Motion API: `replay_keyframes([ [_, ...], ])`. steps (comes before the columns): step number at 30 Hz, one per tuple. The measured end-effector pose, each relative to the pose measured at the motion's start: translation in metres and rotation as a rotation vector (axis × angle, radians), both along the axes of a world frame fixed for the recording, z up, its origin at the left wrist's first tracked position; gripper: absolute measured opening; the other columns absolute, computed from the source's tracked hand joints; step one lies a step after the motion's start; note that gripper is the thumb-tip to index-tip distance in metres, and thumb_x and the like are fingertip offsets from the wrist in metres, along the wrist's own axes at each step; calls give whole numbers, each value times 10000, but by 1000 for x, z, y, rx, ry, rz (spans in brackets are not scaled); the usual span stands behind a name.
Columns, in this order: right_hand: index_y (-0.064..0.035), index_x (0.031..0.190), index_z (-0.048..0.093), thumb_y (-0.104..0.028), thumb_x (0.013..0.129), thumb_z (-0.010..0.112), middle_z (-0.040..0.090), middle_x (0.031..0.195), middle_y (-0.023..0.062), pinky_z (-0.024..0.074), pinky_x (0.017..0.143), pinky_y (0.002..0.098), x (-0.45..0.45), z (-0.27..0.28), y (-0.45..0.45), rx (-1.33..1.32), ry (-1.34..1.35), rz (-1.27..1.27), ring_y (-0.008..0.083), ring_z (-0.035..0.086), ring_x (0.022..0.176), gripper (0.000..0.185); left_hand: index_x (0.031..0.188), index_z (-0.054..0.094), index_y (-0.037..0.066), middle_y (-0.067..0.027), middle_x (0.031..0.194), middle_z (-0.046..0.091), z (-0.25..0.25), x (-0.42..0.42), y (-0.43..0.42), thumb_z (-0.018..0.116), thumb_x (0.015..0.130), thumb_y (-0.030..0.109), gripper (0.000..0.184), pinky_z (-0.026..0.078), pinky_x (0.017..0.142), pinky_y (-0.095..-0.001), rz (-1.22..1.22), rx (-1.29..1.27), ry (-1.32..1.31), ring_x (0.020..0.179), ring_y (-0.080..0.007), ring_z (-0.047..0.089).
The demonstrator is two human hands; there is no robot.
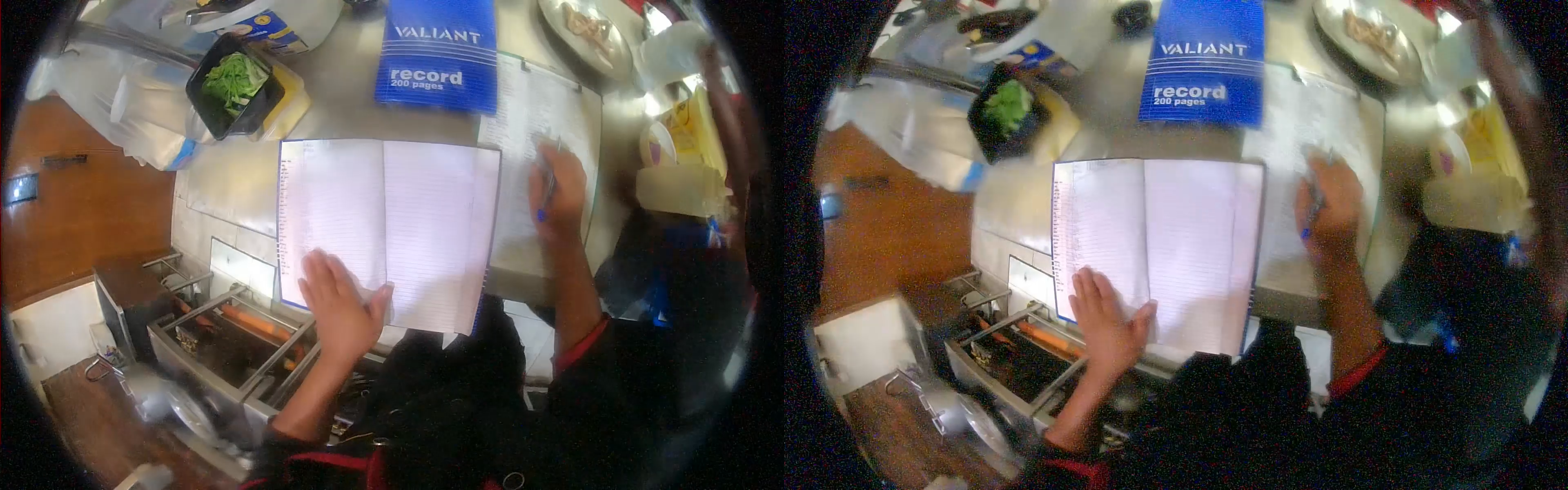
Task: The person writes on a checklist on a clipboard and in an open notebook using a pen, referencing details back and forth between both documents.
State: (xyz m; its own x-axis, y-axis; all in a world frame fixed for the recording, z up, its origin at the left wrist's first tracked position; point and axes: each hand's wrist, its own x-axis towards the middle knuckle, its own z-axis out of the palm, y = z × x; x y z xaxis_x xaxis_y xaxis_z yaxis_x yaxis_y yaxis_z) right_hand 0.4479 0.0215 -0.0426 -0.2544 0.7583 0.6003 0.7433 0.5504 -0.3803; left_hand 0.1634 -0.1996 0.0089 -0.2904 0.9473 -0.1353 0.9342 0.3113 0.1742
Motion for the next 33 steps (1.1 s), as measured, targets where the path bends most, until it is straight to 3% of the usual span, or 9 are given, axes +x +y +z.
replay_keyframes([
  [9,-24,1152,641,-6,765,662,636,1087,186,456,934,413,-5,7,-4,-75,4,-9,356,596,1037,388,1510,243,56,-380,1514,158,17,0,13,736,811,364,910,166,1119,-635,-82,1,-99,1424,-527,148],
  [11,-25,1162,636,-4,764,660,635,1087,183,452,941,412,-4,4,-3,-31,4,0,354,594,1036,399,1535,201,123,-367,1518,153,19,-3,15,778,766,308,979,232,1103,-625,-165,204,-377,1421,-516,170],
  [15,-24,1160,637,3,765,657,636,1078,180,451,941,411,0,-6,-3,36,-48,-55,346,596,1036,397,1554,132,151,-357,1519,153,31,5,18,804,730,276,1070,318,1065,-618,-252,443,-461,1394,-513,243],
  [18,-27,1159,636,9,778,651,634,1086,187,447,952,414,2,-8,-4,-48,1,-35,352,593,1050,383,1506,280,144,-345,1490,235,42,24,21,793,746,245,923,390,1041,-568,-473,601,-565,1350,-505,337],
  [21,-40,1150,618,-25,782,675,642,1132,186,422,996,474,0,-9,-5,5,18,-30,408,567,1114,372,1298,532,45,-229,1322,517,41,39,30,740,799,182,558,504,931,-420,-848,154,-894,1174,-385,559],
  [25,-49,1160,618,-38,787,676,643,1140,185,399,1016,475,1,-7,-5,-81,59,-38,397,564,1123,378,1153,641,75,-129,1167,643,23,24,62,649,864,187,310,478,953,-424,-987,269,-681,1134,-293,591],
  [26,-51,1168,617,-46,790,675,645,1138,182,393,1021,476,1,-5,-6,-124,66,-47,393,563,1127,382,1177,625,90,-134,1188,640,32,21,89,678,837,176,355,468,940,-450,-845,-25,-498,1107,-325,599],
  [28,-53,1168,622,-53,793,672,648,1131,179,388,1024,477,0,-5,-5,-128,98,-38,389,567,1118,378,1229,605,84,-157,1206,622,12,-3,131,710,825,222,439,451,944,-462,-685,419,-322,1113,-341,580],
  [33,-60,1157,640,-60,791,669,654,1103,173,390,1018,482,0,-4,-1,-130,144,-12,384,576,1084,366,1259,590,68,-174,1242,602,16,-27,196,749,768,360,593,371,1039,-472,-614,170,-165,1192,-367,527],
])
